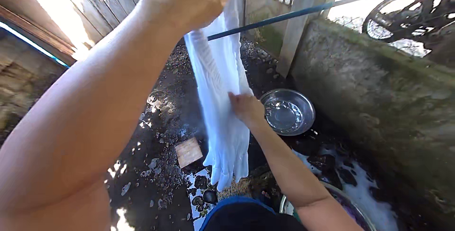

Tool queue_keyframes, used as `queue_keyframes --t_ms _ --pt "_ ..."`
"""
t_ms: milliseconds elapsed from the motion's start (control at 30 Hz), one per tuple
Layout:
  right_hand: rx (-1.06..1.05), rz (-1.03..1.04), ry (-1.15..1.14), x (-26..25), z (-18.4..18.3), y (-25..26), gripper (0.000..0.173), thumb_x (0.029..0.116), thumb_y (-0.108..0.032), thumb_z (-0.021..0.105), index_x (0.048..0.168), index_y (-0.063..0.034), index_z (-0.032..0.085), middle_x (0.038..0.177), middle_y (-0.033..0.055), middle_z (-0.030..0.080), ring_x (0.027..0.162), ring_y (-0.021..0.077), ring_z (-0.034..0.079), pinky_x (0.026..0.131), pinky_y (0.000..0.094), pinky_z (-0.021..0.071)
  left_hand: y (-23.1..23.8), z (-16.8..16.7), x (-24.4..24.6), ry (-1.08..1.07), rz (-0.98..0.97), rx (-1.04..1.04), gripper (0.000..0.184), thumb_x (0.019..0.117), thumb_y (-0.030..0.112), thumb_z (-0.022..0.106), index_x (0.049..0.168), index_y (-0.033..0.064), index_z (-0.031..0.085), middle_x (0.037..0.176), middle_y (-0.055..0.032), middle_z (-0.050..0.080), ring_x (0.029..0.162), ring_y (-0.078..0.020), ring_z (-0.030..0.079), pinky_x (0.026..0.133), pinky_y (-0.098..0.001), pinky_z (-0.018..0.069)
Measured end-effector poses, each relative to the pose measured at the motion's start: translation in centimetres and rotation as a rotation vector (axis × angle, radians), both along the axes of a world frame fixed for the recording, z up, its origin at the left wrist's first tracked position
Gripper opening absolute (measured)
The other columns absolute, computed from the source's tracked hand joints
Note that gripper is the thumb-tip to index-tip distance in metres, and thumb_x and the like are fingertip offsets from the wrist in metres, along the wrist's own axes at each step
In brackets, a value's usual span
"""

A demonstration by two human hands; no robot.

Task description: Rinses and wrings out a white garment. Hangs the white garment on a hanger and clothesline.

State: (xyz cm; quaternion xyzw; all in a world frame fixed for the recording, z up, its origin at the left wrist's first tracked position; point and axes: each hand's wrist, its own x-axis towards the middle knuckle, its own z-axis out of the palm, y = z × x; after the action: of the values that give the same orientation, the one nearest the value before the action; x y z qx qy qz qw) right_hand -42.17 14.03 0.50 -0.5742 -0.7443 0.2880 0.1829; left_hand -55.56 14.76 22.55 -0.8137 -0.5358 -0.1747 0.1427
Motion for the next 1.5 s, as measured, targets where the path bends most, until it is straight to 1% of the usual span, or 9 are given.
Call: queue_keyframes --t_ms 167,367,567,833,1000,1200,1333,1433,1500 --pt "0.209 -0.03 -0.067 10.1 1.5 2.6 0.024 0.0967 -0.013 0.064 0.115 -0.0017 0.074 0.115 0.0295 0.067 0.11 0.0499 0.064 0.088 0.0709 0.0485 -2.8 -1.7 -8.1 0.111 -0.028 -0.039 0.036 0.1085 0.018 0.045 0.097 -0.0126 0.061 0.095 -0.0299 0.059 0.094 -0.0486 0.06 0.082 -0.0648 0.0444" --pt "0.168 0.003 -0.204 11.8 1.9 4.2 0.044 0.0919 0.008 0.056 0.131 -0.0084 0.071 0.144 0.0302 0.052 0.122 0.0517 0.057 0.097 0.0699 0.0474 -5.1 -5.4 -10.0 0.041 -0.111 0.004 0.04 0.1072 0.02 0.047 0.084 -0.0111 0.057 0.087 -0.0262 0.058 0.086 -0.043 0.061 0.076 -0.0576 0.0459" --pt "0.6 -0.075 -0.11 19.2 10.2 3.6 0.038 0.0932 0.007 0.049 0.121 -0.001 0.074 0.126 0.0302 0.066 0.122 0.0473 0.06 0.103 0.065 0.0431 -6.9 -8.6 -12.9 0.044 -0.017 -0.066 0.027 0.1045 0.01 0.055 0.093 -0.013 0.063 0.094 -0.0293 0.062 0.087 -0.0504 0.065 0.073 -0.0696 0.0492" --pt "0.628 0.251 -0.194 12.1 18.1 0.8 0.028 0.0963 -0.009 0.055 0.116 0.0011 0.073 0.116 0.0242 0.067 0.113 0.0389 0.062 0.097 0.0569 0.0467 -7.0 -8.2 -9.2 0.016 -0.013 0.029 0.031 0.1063 0.016 0.055 0.097 -0.0114 0.064 0.099 -0.0291 0.062 0.088 -0.0512 0.065 0.071 -0.0699 0.0496" --pt "0.381 0.578 0.046 15.4 17.3 1.4 0.054 0.0939 -0.011 0.06 0.146 -0.007 0.049 0.138 0.0132 0.06 0.121 0.0177 0.06 0.1 0.0363 0.0497 -8.1 -7.5 -11.6 -0.052 -0.056 0.156 0.042 0.1071 0.027 0.048 0.099 -0.0087 0.068 0.099 -0.0283 0.065 0.09 -0.0502 0.066 0.072 -0.071 0.047" --pt "0.558 0.524 0.475 16.2 10.4 3.0 0.031 0.0954 0.004 0.055 0.127 0.0039 0.055 0.097 -0.0003 0.069 0.084 -0.0023 0.065 0.081 0.018 0.0557 -8.0 -7.3 -12.2 -0.064 -0.041 0.164 0.047 0.1069 0.033 0.046 0.093 -0.0069 0.067 0.092 -0.0271 0.065 0.087 -0.048 0.065 0.07 -0.0677 0.0449" --pt "0.615 0.423 0.467 15.9 10.2 2.7 0.026 0.0998 -0.006 0.054 0.123 0.0044 0.059 0.108 0.004 0.069 0.091 -0.0008 0.065 0.083 0.0184 0.0549 -7.9 -7.0 -10.8 -0.086 0.004 0.169 0.047 0.1075 0.031 0.047 0.095 -0.0089 0.067 0.094 -0.0301 0.065 0.09 -0.0498 0.064 0.073 -0.0683 0.044" --pt "0.716 0.356 0.273 12.1 11.6 1.4 0.051 0.1004 -0.032 0.061 0.141 -0.0012 0.054 0.124 0.0147 0.069 0.106 0.0211 0.068 0.088 0.0389 0.0557 -8.0 -6.4 -8.7 -0.079 0.056 0.145 0.043 0.1071 0.026 0.049 0.095 -0.0116 0.067 0.096 -0.0336 0.065 0.095 -0.0547 0.064 0.078 -0.0723 0.0437" --pt "0.768 0.378 0.207 8.6 11.7 0.8 0.046 0.1037 -0.031 0.058 0.142 -0.004 0.058 0.11 0.0152 0.07 0.095 0.0258 0.068 0.084 0.0453 0.0556 -8.0 -6.3 -7.5 -0.067 0.101 0.117 0.04 0.1067 0.023 0.051 0.096 -0.0114 0.067 0.1 -0.0336 0.065 0.098 -0.0554 0.064 0.079 -0.0728 0.0441"
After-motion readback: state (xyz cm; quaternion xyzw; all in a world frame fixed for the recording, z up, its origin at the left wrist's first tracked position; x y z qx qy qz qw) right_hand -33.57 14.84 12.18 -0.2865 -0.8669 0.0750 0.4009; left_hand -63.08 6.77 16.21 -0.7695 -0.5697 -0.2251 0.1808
